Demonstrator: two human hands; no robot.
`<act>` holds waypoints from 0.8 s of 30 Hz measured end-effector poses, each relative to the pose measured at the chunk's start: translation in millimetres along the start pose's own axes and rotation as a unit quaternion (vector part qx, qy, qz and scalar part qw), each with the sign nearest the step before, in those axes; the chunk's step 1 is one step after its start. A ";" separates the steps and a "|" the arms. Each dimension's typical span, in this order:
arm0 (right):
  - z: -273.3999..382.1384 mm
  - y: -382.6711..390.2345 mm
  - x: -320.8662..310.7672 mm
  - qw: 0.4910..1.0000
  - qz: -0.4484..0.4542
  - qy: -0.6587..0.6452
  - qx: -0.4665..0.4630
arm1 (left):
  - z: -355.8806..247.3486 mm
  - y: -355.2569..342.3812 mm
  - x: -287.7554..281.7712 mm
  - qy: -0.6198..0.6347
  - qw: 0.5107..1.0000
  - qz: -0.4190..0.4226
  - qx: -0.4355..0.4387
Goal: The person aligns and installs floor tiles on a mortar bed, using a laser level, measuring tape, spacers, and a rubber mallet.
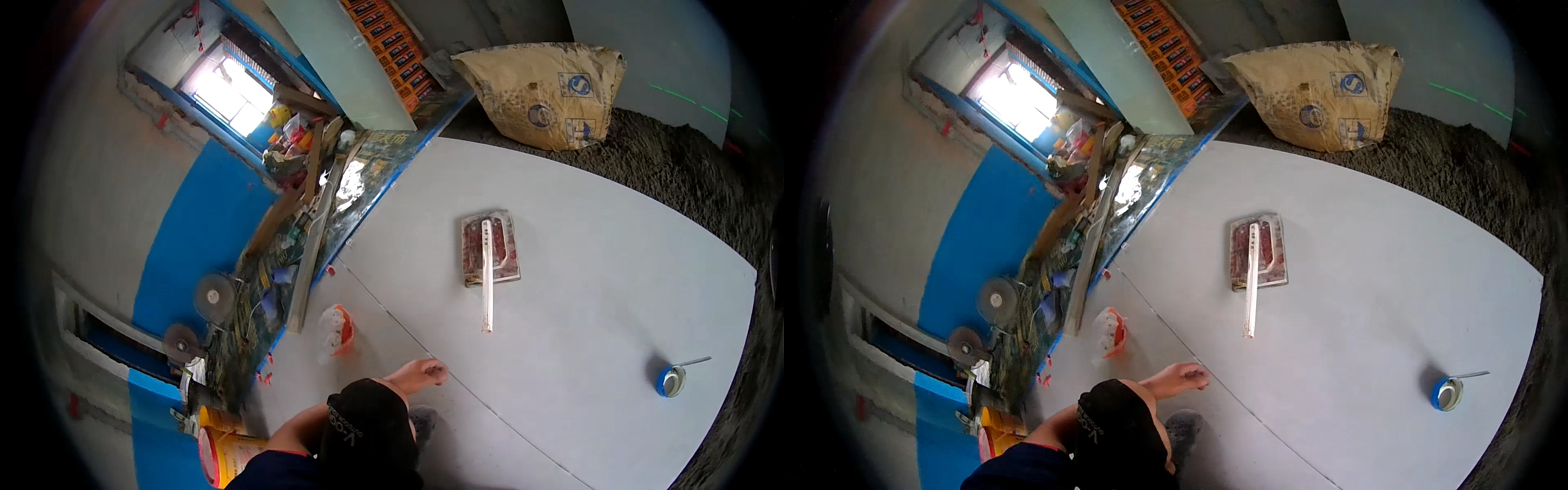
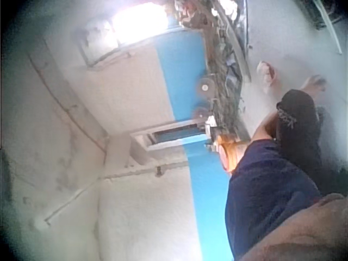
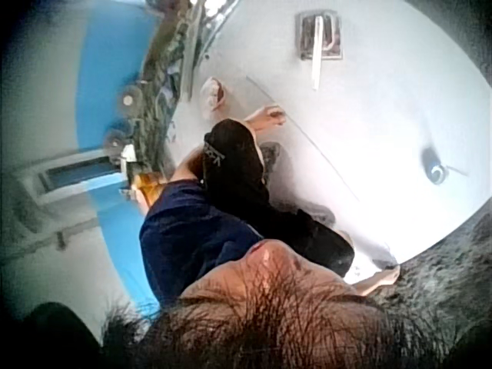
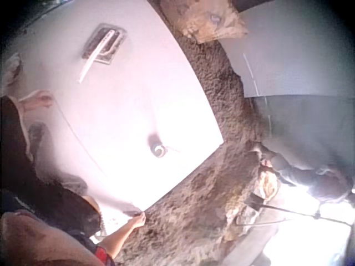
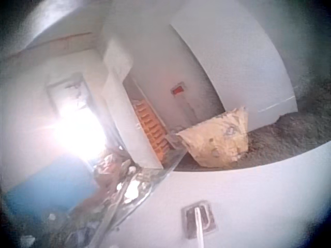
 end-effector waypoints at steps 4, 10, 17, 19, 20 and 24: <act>22.8 5.5 7.9 0.999 -0.004 -0.042 -0.014 | -5.0 0.4 -4.9 -0.016 1.000 -0.007 0.013; 2.0 -0.4 2.4 1.000 -0.007 0.019 -0.018 | -9.5 -2.9 -4.4 -0.019 1.000 0.003 0.010; 5.5 29.9 5.0 0.972 -0.014 -0.201 0.119 | -4.0 0.4 -6.2 -0.029 0.999 -0.011 -0.014; 17.2 50.6 7.4 0.973 -0.009 -0.188 0.134 | 0.8 -0.9 -9.1 -0.059 0.998 0.001 -0.006; 21.0 57.3 16.8 0.966 -0.007 -0.211 0.148 | 11.1 2.5 -18.2 -0.075 0.997 0.015 0.010; -28.8 -6.9 28.3 0.955 -0.007 -0.279 0.105 | 0.9 -2.7 -8.1 0.028 0.999 0.021 -0.015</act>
Point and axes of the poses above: each hand's wrist, its own y-axis away from the middle knuckle, its own x-axis out of the palm, z = x × y, the point moved 10 cm from there along -y, towards the middle knuckle, and after that the axes turned 1 degree about y, right-handed, at the moved point
